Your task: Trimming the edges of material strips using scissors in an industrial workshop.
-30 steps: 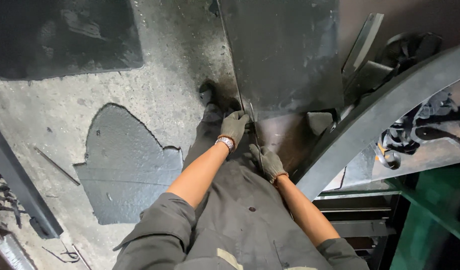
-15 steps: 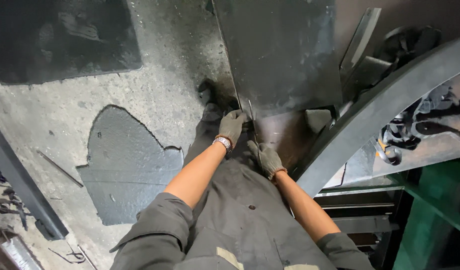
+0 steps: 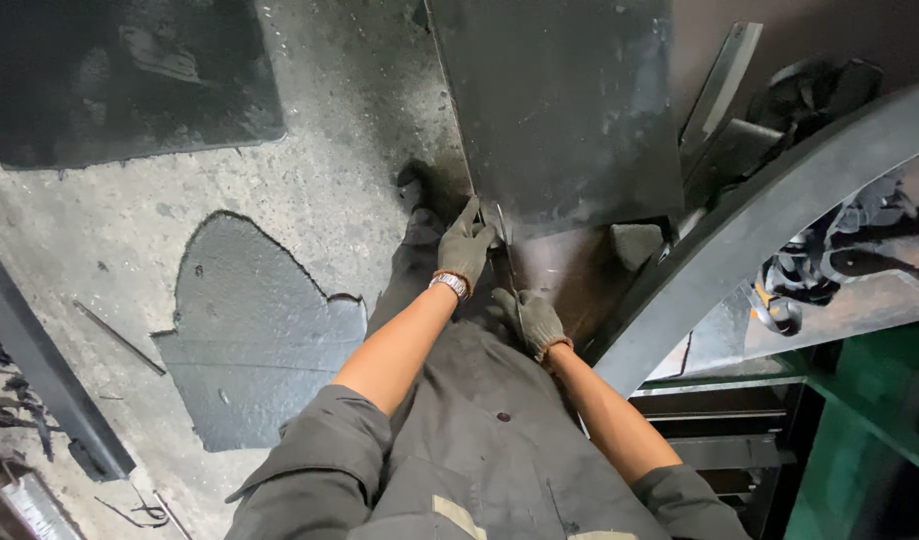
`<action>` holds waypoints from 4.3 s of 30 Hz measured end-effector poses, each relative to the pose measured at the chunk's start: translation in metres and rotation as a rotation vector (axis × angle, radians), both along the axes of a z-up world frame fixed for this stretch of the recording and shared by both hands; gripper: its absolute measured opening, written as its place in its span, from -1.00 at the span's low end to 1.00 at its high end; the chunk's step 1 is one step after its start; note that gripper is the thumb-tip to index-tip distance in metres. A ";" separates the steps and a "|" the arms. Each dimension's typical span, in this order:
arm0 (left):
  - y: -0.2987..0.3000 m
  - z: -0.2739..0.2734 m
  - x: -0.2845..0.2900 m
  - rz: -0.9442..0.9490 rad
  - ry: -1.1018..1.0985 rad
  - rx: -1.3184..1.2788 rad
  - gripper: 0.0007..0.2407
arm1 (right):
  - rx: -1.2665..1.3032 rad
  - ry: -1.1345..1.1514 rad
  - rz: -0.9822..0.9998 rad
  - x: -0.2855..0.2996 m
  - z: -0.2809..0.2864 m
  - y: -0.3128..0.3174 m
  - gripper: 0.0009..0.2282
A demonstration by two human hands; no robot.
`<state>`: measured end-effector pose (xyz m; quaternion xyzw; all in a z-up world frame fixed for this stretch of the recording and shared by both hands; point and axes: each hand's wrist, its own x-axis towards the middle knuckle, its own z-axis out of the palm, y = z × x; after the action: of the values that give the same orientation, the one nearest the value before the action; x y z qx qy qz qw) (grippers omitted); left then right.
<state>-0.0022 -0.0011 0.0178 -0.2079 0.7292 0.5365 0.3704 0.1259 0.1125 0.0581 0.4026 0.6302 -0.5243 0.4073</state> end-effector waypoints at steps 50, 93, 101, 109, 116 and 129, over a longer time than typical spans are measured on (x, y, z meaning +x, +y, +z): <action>0.017 0.033 -0.062 0.004 0.156 0.000 -0.45 | 0.370 0.264 0.330 -0.019 -0.082 0.006 -0.53; 0.018 0.003 -0.120 -0.104 0.056 -0.195 -0.47 | 0.442 0.303 0.309 -0.068 -0.110 0.008 -0.64; 0.011 -0.017 -0.113 -0.040 0.162 -0.042 -0.46 | 0.504 0.264 0.363 -0.065 -0.099 0.005 -0.62; 0.015 0.053 -0.145 -0.156 -0.041 -0.063 -0.49 | 0.308 0.205 0.339 -0.107 -0.074 0.016 -0.49; 0.002 -0.020 -0.118 -0.011 0.142 0.277 -0.44 | 0.379 0.237 0.381 -0.121 -0.120 0.025 -0.59; 0.022 -0.027 -0.163 -0.085 0.204 -0.170 -0.48 | 0.418 0.202 0.373 -0.127 -0.110 0.017 -0.60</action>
<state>-0.1647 0.0208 -0.0088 -0.1519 0.8141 0.4749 0.2977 -0.0010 0.1298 -0.0521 0.3008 0.8249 -0.3368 0.3400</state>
